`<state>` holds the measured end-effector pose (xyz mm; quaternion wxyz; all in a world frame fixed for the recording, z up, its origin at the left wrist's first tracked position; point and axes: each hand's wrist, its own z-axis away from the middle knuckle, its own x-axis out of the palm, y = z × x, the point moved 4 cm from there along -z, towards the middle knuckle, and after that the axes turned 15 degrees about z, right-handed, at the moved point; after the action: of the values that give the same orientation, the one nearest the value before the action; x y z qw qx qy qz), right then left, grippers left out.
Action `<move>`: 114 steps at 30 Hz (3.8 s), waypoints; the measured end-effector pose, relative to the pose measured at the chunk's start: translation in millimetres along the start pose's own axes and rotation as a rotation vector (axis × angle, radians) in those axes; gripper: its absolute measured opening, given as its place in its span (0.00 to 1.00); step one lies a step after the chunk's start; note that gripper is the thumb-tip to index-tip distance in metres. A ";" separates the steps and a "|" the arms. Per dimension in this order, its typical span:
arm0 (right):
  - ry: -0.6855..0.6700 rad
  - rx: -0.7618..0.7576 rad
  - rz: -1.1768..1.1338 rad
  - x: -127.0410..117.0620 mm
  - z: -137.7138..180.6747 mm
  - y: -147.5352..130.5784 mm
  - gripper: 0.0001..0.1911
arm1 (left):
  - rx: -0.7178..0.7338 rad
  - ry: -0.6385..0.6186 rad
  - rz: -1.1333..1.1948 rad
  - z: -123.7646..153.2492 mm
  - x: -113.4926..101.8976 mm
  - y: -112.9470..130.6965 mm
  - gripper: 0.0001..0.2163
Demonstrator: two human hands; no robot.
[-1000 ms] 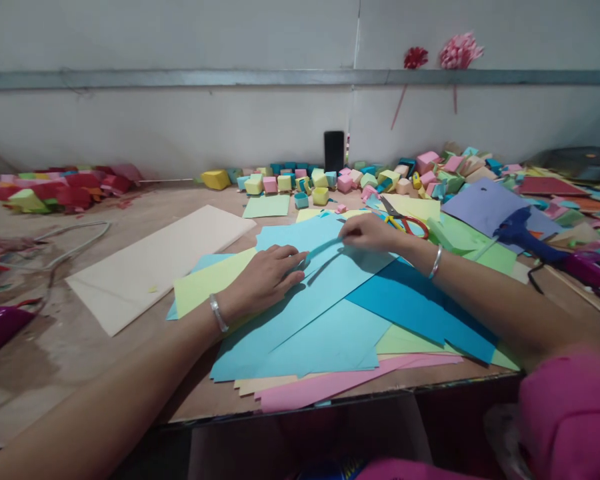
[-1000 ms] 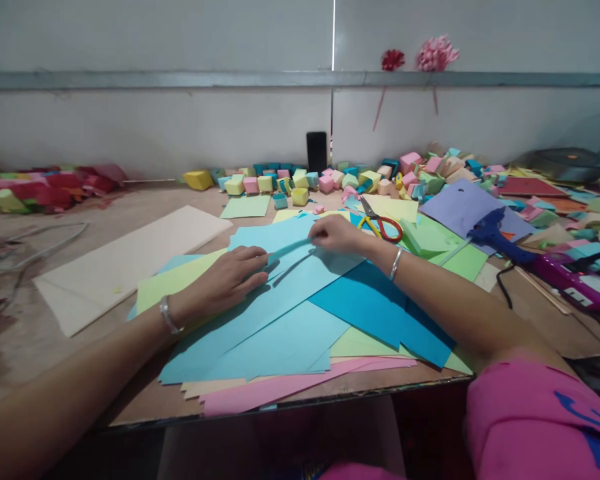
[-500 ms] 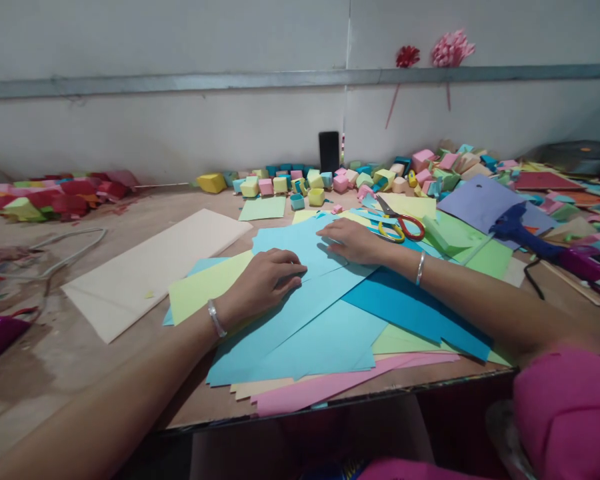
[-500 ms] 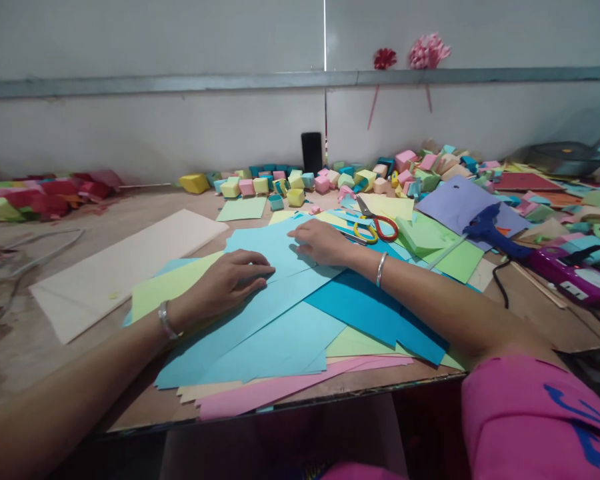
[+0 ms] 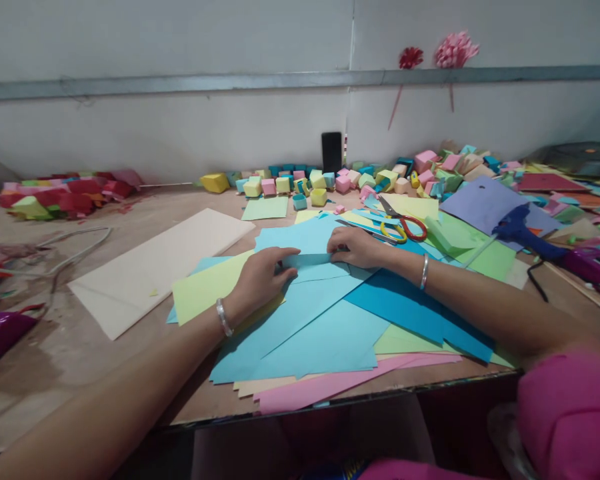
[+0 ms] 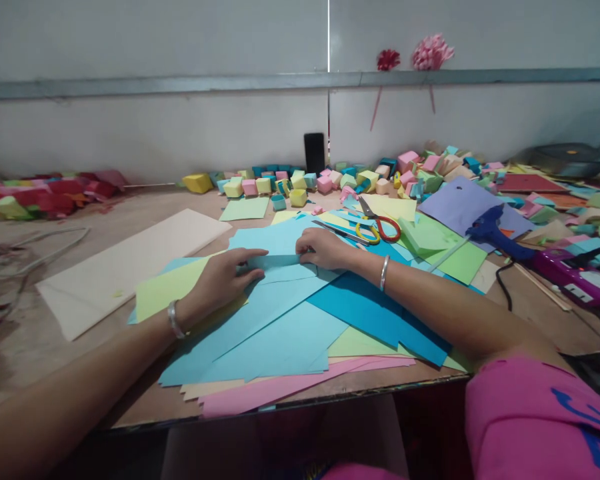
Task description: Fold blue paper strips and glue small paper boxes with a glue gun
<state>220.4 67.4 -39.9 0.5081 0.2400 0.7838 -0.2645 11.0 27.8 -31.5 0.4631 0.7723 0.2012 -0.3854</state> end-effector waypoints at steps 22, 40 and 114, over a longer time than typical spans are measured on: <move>0.133 0.081 -0.005 -11.2 6.6 -14.9 0.05 | 0.060 0.177 0.119 3.2 -11.1 5.4 0.07; 0.242 -0.018 -0.282 -17.0 6.7 -0.8 0.25 | -0.336 0.174 0.850 3.7 -6.4 -7.5 0.07; 0.266 0.215 -0.128 -14.1 6.2 -14.1 0.10 | 0.102 0.152 0.161 2.2 -7.8 9.4 0.09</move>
<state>220.7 51.3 -26.6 0.3536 0.2756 0.8248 -0.3445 11.5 21.6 -20.7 0.4359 0.8356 0.1534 -0.2970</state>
